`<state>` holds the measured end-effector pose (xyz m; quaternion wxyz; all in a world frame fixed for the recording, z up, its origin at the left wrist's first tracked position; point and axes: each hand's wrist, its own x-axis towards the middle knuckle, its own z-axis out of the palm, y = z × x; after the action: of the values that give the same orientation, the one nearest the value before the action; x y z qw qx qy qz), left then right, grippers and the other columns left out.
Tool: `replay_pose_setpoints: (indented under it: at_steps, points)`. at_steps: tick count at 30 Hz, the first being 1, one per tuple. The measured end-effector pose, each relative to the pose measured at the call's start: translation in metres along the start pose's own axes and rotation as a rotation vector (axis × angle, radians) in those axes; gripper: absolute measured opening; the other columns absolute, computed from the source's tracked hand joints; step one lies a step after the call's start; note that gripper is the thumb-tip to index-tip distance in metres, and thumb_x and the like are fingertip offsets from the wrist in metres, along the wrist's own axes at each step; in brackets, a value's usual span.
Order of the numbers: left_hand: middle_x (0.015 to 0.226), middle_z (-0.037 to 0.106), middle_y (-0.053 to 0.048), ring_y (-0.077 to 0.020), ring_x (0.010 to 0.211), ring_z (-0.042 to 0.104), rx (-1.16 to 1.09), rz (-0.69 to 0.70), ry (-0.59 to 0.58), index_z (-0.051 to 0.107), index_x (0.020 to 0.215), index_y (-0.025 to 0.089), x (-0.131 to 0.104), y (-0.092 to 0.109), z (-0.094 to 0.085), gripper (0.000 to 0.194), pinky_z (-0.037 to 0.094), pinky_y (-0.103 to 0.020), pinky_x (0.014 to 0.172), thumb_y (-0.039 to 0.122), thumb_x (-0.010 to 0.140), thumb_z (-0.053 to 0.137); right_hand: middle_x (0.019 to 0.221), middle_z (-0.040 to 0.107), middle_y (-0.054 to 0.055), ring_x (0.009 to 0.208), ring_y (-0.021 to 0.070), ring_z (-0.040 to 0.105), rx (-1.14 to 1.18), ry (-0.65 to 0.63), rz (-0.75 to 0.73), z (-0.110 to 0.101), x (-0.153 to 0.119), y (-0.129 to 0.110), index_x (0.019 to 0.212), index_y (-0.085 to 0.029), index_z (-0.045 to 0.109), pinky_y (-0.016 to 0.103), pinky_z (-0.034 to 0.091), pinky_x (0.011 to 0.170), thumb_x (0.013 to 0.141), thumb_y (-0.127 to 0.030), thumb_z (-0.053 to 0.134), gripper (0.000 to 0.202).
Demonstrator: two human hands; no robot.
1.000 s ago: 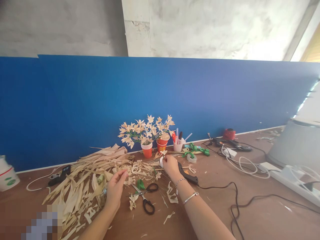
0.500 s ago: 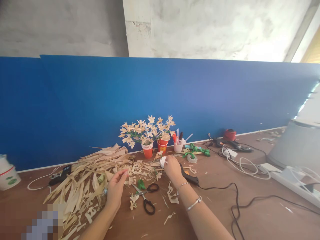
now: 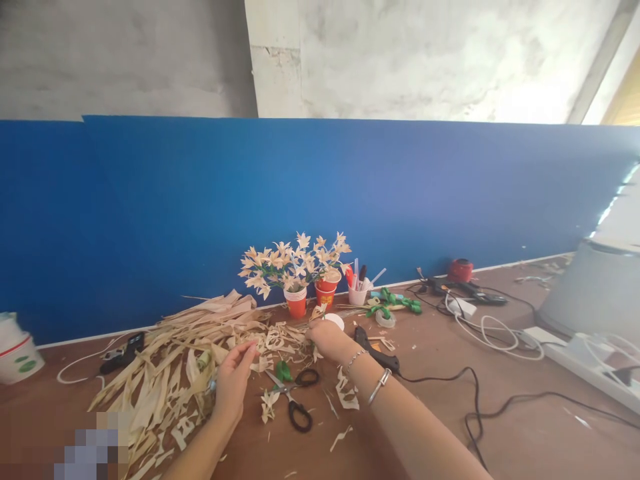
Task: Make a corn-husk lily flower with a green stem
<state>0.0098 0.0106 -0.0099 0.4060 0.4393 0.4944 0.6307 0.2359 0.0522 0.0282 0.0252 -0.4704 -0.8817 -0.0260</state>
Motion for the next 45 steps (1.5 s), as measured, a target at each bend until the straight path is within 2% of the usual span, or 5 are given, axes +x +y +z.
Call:
replay_pose_setpoints:
  at_steps: [12,17,22,37,45]
  points:
    - [0.072,0.068,-0.006,-0.0218,0.073,0.061,0.041,0.005,-0.002,0.069,0.078,0.015,-0.001,0.003,0.001,0.039,0.047,-0.031,0.070,0.052,0.066,0.065,0.091,0.062,0.012,0.088,0.0205,0.054,-0.017,0.140,-0.089,0.010,0.002,0.001,0.086,-0.014,0.064,0.030,0.040,0.075,0.083,-0.010,0.042,0.021]
    - [0.066,0.067,-0.004,-0.0201,0.065,0.060,0.057,-0.001,0.002,0.070,0.072,0.016,-0.001,0.005,0.000,0.042,0.046,-0.029,0.064,0.057,0.064,0.064,0.085,0.064,0.006,0.078,0.0179,0.057,0.642,0.656,0.271,0.016,-0.020,-0.007,0.086,-0.016,0.059,0.027,0.044,0.069,0.082,-0.022,0.044,0.016]
    - [0.066,0.066,-0.004,-0.0200,0.064,0.059,0.071,0.028,-0.006,0.069,0.071,0.015,-0.002,0.002,0.001,0.043,0.046,-0.029,0.063,0.057,0.065,0.063,0.067,0.063,0.004,0.063,0.0188,0.058,0.916,0.788,0.580,0.023,-0.038,0.007,0.072,-0.018,0.052,0.027,0.044,0.059,0.077,-0.041,0.050,0.024]
    - [0.066,0.067,-0.004,-0.0189,0.063,0.058,0.054,0.009,-0.013,0.069,0.073,0.016,-0.002,0.002,0.001,0.042,0.046,-0.028,0.063,0.057,0.065,0.064,0.070,0.069,0.007,0.067,0.0198,0.063,0.533,0.601,0.643,0.026,-0.025,0.021,0.067,-0.018,0.058,0.027,0.044,0.064,0.074,-0.028,0.045,0.018]
    - [0.069,0.067,-0.004,-0.0207,0.068,0.059,0.064,0.014,-0.021,0.068,0.071,0.016,-0.002,0.002,0.001,0.039,0.046,-0.030,0.067,0.054,0.068,0.062,0.090,0.070,0.010,0.084,0.0200,0.064,0.452,0.462,0.748,0.013,-0.034,0.017,0.096,-0.014,0.063,0.027,0.044,0.073,0.075,-0.020,0.054,0.024]
